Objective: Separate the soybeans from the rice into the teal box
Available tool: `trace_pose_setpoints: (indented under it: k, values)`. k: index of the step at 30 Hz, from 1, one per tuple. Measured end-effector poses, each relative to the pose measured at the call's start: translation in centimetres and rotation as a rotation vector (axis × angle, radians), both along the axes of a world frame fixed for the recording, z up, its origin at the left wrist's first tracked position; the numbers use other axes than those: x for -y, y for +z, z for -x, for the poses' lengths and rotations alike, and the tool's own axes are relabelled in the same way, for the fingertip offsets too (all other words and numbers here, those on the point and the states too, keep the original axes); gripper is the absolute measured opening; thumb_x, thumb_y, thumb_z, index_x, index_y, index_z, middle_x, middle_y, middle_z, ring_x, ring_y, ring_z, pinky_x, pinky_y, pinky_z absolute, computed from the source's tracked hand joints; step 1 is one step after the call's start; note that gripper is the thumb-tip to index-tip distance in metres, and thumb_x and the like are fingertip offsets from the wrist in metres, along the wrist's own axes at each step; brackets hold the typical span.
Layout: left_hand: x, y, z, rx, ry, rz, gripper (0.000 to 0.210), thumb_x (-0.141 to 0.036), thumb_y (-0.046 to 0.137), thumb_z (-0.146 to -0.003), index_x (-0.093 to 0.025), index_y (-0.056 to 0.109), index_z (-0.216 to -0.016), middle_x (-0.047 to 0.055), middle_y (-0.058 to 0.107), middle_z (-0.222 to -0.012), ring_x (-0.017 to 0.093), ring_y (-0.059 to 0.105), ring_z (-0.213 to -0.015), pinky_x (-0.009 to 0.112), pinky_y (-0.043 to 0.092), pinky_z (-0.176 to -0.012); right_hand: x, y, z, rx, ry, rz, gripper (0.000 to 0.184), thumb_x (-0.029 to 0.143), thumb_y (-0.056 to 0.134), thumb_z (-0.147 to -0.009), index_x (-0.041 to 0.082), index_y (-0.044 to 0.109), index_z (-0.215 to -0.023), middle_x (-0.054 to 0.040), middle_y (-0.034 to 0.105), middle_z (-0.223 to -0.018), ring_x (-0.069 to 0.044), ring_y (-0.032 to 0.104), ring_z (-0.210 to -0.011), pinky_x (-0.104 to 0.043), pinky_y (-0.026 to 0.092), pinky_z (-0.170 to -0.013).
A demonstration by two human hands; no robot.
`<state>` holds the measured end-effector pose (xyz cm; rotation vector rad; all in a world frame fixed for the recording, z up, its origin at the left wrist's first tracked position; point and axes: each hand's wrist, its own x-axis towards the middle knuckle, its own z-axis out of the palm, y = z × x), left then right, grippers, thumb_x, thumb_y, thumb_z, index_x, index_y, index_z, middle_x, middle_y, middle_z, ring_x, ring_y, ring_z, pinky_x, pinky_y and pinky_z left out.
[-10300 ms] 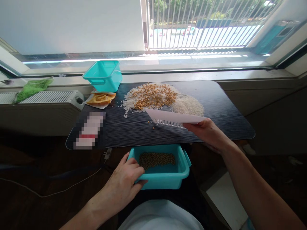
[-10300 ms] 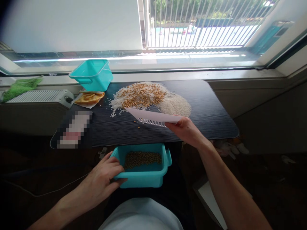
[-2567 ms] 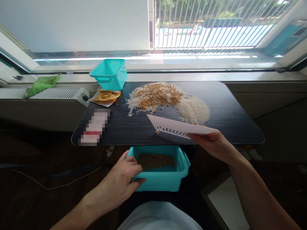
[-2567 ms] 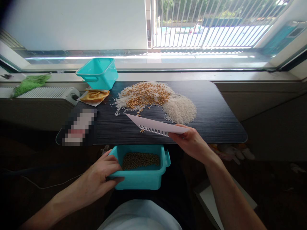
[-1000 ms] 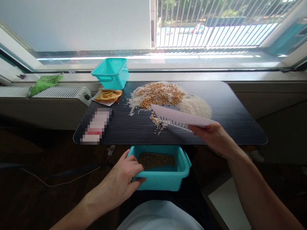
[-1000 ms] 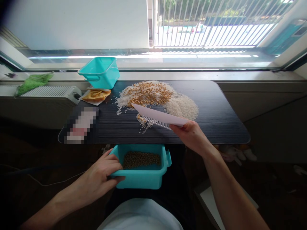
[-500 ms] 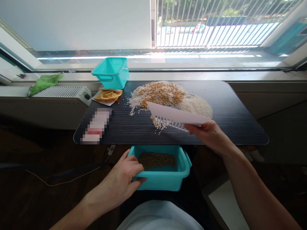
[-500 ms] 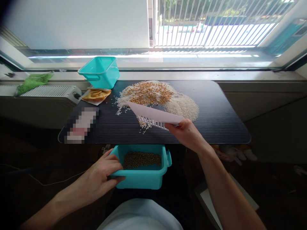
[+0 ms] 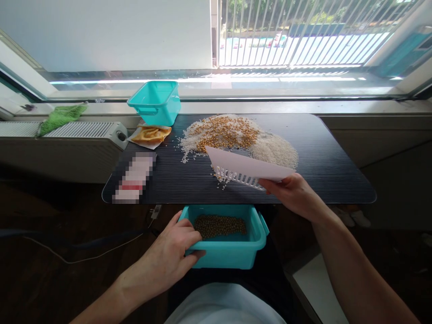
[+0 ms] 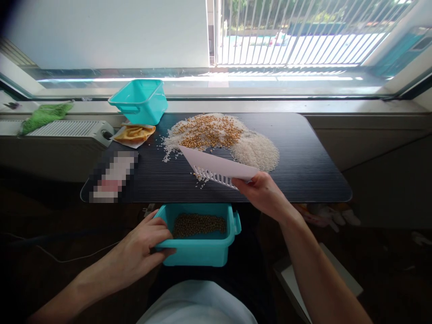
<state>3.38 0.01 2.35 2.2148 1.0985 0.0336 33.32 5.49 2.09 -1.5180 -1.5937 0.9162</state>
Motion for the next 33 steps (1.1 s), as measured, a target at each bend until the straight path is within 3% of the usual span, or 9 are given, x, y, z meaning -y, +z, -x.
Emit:
trace_pose_setpoints:
  k: [6,12,20,28,33]
  values:
    - [-0.1,-0.1,0.1,-0.022,-0.012,-0.012,0.018,-0.013,0.055,-0.085,-0.02,0.055,-0.068,-0.002,0.061,-0.074,0.017,0.058,-0.087,0.05,0.019,-0.118,-0.6,0.0,0.4,0.038,-0.021,-0.027,0.025,0.041,0.064,-0.075,0.019,0.07,-0.065,-0.0008,0.066,-0.06,-0.022,0.066,-0.071,-0.028,0.052,-0.06]
    - [-0.1,-0.1,0.1,-0.021,-0.007,0.012,0.018,-0.012,0.056,-0.084,-0.02,0.055,-0.068,-0.001,0.062,-0.075,0.018,0.059,-0.089,0.049,0.02,-0.118,-0.4,0.4,0.8,0.01,0.046,-0.004,0.025,0.04,0.063,-0.075,0.02,0.068,-0.061,-0.0003,0.063,-0.055,-0.022,0.066,-0.069,-0.028,0.052,-0.057]
    - [0.0,-0.2,0.2,-0.004,-0.007,-0.01,0.017,-0.013,0.056,-0.085,-0.02,0.056,-0.07,-0.001,0.062,-0.075,0.018,0.058,-0.087,0.051,0.02,-0.118,0.2,0.6,0.2,-0.004,-0.014,0.018,0.023,0.041,0.068,-0.073,0.019,0.076,-0.075,-0.0034,0.074,-0.077,-0.024,0.068,-0.078,-0.031,0.055,-0.064]
    - [-0.1,0.1,0.0,-0.011,0.004,0.016,0.018,-0.014,0.058,-0.085,-0.019,0.055,-0.068,0.0,0.064,-0.078,0.018,0.059,-0.09,0.048,0.021,-0.117,0.4,0.3,0.9,-0.04,0.086,0.024,0.024,0.041,0.064,-0.076,0.021,0.073,-0.067,-0.0012,0.067,-0.059,-0.022,0.067,-0.07,-0.029,0.054,-0.057]
    - [-0.2,0.5,0.0,0.0,0.012,0.011,0.018,-0.013,0.06,-0.084,-0.019,0.056,-0.067,0.0,0.065,-0.077,0.018,0.059,-0.089,0.047,0.024,-0.116,0.1,0.5,1.5,-0.065,0.149,0.059,0.025,0.041,0.065,-0.077,0.019,0.071,-0.067,-0.0014,0.071,-0.069,-0.02,0.067,-0.071,-0.028,0.055,-0.06]
